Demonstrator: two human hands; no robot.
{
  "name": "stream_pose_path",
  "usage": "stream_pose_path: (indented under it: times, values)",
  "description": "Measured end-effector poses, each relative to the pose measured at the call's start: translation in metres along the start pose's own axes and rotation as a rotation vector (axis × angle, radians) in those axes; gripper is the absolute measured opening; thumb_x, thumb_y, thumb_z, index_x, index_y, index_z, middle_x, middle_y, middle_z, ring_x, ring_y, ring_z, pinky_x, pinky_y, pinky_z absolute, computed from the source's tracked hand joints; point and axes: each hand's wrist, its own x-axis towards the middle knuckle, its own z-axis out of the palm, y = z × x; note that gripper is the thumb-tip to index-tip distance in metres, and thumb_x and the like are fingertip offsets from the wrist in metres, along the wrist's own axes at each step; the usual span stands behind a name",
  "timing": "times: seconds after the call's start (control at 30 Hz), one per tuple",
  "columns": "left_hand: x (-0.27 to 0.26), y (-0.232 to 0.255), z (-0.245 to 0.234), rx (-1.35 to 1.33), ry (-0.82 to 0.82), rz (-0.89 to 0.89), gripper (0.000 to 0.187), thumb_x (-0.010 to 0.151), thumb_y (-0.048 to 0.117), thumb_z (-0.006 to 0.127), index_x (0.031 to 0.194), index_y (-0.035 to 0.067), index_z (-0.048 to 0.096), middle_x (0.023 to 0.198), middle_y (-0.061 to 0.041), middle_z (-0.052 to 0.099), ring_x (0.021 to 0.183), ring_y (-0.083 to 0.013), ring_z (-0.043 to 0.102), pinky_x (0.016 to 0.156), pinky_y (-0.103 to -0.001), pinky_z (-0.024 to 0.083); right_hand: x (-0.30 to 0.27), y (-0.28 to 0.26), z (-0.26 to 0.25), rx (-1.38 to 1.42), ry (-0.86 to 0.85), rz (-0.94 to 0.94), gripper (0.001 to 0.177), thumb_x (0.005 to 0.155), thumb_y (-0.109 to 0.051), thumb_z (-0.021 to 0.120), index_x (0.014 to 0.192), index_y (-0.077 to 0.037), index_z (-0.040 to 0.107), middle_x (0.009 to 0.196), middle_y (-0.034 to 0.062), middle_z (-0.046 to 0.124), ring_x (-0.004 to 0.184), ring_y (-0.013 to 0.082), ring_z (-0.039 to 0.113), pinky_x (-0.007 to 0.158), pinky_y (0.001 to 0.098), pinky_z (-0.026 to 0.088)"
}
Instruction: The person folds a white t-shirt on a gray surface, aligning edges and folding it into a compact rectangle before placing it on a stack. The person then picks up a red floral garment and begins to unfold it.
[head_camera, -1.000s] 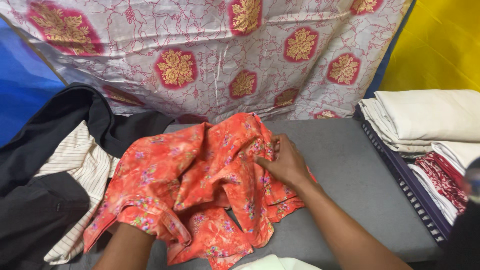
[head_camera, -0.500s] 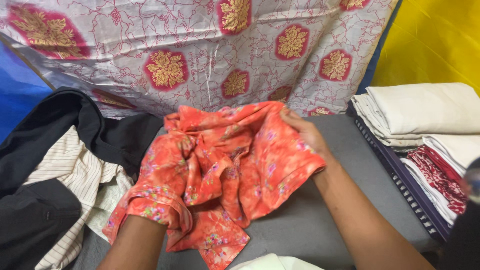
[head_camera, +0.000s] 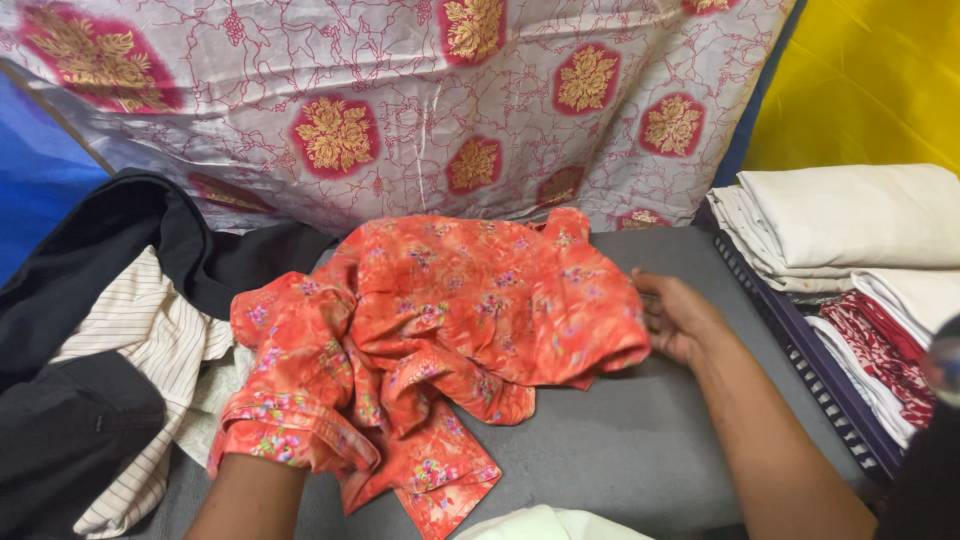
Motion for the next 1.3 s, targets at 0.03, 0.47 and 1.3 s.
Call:
stream_pose_path:
  times: [0.03, 0.47, 1.3]
  values:
    - [-0.001, -0.003, -0.003, 0.001, 0.000, -0.012, 0.060, 0.100, 0.046, 0.052, 0.134, -0.004, 0.051, 0.113, -0.016, 0.067, 0.096, -0.0216, 0.066, 0.087, -0.034, 0.052, -0.003, 0.003, 0.000, -0.174, 0.106, -0.007, 0.042, 0.089, -0.036, 0.069, 0.123, -0.011, 0.067, 0.119, 0.0043, 0.070, 0.104, 0.0170, 0.066, 0.090, 0.0366, 0.053]
    - [-0.015, -0.019, -0.004, 0.013, -0.036, -0.057, 0.061, 0.100, 0.045, 0.053, 0.134, -0.005, 0.051, 0.112, -0.016, 0.067, 0.094, -0.0210, 0.066, 0.085, -0.033, 0.053, -0.021, 0.025, 0.104, -1.136, 0.448, -0.694, 0.065, 0.073, -0.038, 0.082, 0.125, -0.003, 0.065, 0.111, 0.0215, 0.070, 0.103, 0.0370, 0.067, 0.085, 0.0470, 0.053]
    - [-0.033, -0.004, -0.019, 0.041, -0.114, -0.083, 0.062, 0.101, 0.043, 0.056, 0.133, -0.009, 0.051, 0.109, -0.017, 0.068, 0.091, -0.0199, 0.067, 0.082, -0.030, 0.054, -0.053, 0.047, 0.015, -1.004, 0.588, -0.726, 0.054, 0.081, -0.026, 0.078, 0.129, -0.008, 0.062, 0.115, 0.0150, 0.069, 0.112, 0.0309, 0.067, 0.102, 0.0434, 0.051]
